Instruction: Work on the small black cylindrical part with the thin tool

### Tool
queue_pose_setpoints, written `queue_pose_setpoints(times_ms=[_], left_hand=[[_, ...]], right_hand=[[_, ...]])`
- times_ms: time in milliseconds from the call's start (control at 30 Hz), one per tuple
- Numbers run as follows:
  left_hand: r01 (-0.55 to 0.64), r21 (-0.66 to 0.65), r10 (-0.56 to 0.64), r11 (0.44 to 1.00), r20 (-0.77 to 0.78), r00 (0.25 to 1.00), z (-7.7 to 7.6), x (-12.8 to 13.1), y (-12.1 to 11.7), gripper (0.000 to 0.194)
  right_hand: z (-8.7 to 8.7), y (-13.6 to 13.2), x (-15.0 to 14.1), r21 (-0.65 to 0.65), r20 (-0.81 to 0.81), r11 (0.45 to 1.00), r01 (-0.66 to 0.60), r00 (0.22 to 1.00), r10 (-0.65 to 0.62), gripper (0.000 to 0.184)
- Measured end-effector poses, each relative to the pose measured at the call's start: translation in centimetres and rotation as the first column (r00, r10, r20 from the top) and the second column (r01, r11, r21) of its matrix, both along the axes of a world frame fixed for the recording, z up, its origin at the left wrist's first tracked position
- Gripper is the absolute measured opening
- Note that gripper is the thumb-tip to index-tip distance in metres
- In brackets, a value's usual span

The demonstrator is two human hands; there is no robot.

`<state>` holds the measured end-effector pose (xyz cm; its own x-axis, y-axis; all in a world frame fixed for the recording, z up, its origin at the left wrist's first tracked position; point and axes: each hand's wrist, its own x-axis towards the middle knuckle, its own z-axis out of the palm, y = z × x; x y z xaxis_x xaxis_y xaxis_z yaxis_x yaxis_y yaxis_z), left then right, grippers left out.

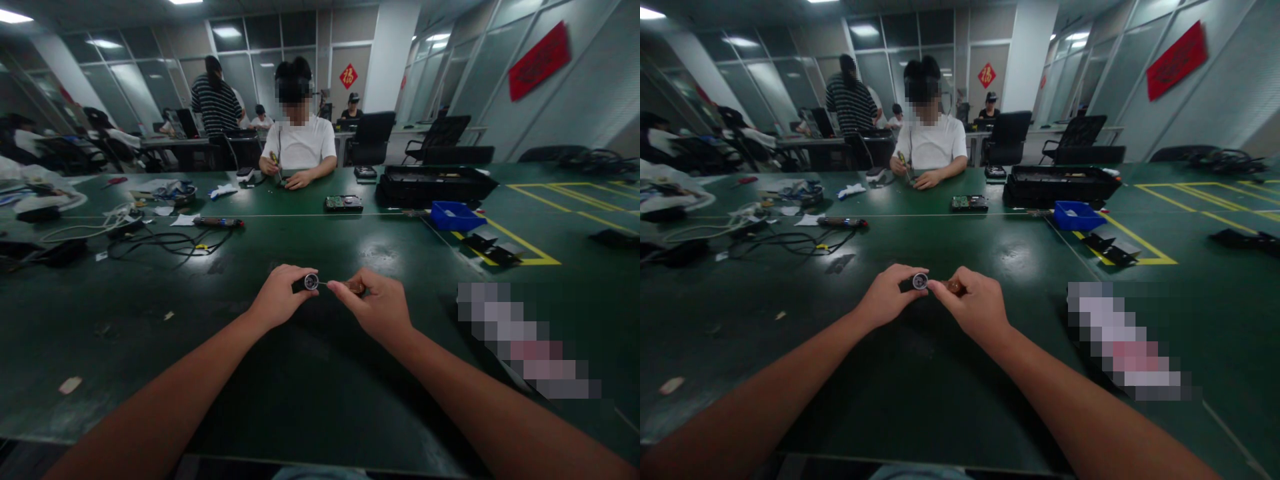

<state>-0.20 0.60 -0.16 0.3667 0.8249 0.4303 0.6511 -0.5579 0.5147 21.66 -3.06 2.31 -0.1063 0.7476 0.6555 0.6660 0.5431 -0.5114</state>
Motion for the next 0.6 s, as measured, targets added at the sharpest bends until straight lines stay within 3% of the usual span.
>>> queue_pose_setpoints(times_ms=[133, 233, 333, 467, 600], left_hand=[[-0.01, 0.001, 0.01, 1.0, 0.013, 1.0, -0.2, -0.1, 0.1, 0.036], [-0.029, -0.004, 0.029, 1.0, 0.019, 0.999, -0.2, -0.2, 0.2, 0.036], [-0.017, -0.007, 0.017, 1.0, 0.015, 1.0, -0.2, -0.2, 0.2, 0.035], [0.0, -0.006, 0.0, 1.0, 0.009, 1.0, -0.2, -0.2, 0.2, 0.036], [-0.015, -0.019, 0.015, 1.0, -0.006, 1.0, -0.1, -0.1, 0.0, 0.036]], right_hand=[[0.3, 0.0, 0.3, 0.08, 0.136, 0.98, -0.183, 0.976, 0.171, 0.013], [0.9, -0.2, 0.4, 0.064, 0.24, 0.947, -0.316, 0.926, 0.293, 0.014], [1.2, -0.5, 0.2, 0.003, 0.251, 0.949, -0.315, 0.919, 0.304, 0.016], [1.2, -0.9, 0.0, 0.042, 0.184, 0.947, -0.32, 0.934, 0.307, 0.02], [0.7, -1.0, -0.1, -0.002, 0.019, 0.959, -0.283, 0.959, 0.283, 0.02]])
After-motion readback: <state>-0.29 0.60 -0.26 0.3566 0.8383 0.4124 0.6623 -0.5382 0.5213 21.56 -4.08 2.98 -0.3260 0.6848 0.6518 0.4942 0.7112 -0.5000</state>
